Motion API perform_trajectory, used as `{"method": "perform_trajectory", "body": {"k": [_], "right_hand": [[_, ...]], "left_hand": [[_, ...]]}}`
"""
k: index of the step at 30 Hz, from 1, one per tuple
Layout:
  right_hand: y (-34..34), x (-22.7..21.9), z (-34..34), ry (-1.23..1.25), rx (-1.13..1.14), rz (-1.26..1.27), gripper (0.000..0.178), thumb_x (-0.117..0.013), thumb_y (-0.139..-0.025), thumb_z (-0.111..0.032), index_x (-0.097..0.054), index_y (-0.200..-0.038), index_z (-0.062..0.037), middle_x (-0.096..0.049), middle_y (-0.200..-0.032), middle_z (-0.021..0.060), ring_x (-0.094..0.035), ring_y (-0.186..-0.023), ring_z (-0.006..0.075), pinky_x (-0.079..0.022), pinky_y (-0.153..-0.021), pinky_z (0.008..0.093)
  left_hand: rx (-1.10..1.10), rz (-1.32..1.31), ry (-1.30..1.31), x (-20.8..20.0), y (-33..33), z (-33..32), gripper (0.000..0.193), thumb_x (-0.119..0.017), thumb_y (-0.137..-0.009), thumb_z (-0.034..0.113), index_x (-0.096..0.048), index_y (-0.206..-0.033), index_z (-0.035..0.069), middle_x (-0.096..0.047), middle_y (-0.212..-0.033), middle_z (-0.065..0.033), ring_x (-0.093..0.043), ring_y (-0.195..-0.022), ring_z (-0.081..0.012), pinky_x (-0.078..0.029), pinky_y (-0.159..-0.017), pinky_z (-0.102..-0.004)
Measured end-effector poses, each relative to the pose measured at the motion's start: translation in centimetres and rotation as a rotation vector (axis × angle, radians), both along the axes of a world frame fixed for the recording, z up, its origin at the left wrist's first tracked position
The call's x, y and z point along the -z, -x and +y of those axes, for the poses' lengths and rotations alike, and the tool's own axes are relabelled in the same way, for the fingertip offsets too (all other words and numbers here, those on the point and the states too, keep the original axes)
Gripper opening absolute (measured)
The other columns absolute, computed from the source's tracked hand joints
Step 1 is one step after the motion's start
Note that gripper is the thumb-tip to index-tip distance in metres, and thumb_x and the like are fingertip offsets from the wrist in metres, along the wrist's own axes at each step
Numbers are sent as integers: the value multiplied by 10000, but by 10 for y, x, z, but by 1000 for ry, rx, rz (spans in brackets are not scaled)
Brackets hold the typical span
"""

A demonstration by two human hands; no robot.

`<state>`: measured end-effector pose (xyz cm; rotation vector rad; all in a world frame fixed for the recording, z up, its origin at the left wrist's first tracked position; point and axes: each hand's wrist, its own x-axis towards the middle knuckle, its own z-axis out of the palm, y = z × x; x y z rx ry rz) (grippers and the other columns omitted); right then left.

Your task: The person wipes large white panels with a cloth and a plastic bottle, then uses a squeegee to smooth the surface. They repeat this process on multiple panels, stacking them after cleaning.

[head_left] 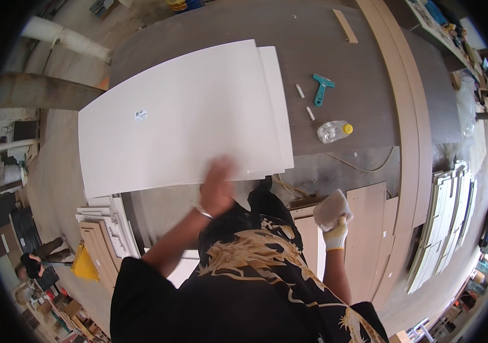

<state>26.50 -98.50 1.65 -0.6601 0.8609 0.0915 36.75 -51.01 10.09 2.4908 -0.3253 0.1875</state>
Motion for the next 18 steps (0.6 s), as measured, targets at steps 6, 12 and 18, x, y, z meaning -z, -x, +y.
{"method": "perform_trajectory", "body": {"k": [6, 12, 18], "right_hand": [[-38, 16, 36, 22, -4, 4, 552, -621, -1072, -347, -466, -1556, -131, -582, -1528, 117, -570, -1392, 372, -496, -1162, 572], [-5, 43, 104, 41, -104, -48, 530, -496, -1119, -320, -386, -1613, -162, -535, -1572, 116, -547, -1419, 373, -481, -1168, 587], [67, 65, 161, 20, -82, 53, 632, -554, -1080, -228, -343, -1669, -136, -446, -1648, 72, -493, -1466, 328, -428, -1202, 534]], "left_hand": [[-304, 402, -592, -23, 49, 225, 1167, -908, -776, 267, -213, -1679, 17, -170, -1754, -255, -95, -1648, -418, -118, -1305, -636], [-286, 336, -586, -1, 53, 253, 1158, -921, -761, 207, -225, -1658, -19, -194, -1746, -253, -164, -1634, -413, -169, -1340, -519], [-243, 216, -604, 24, 63, 258, 980, -844, -833, 169, -304, -1623, -45, -273, -1723, -248, -233, -1614, -409, -193, -1339, -509]]}}
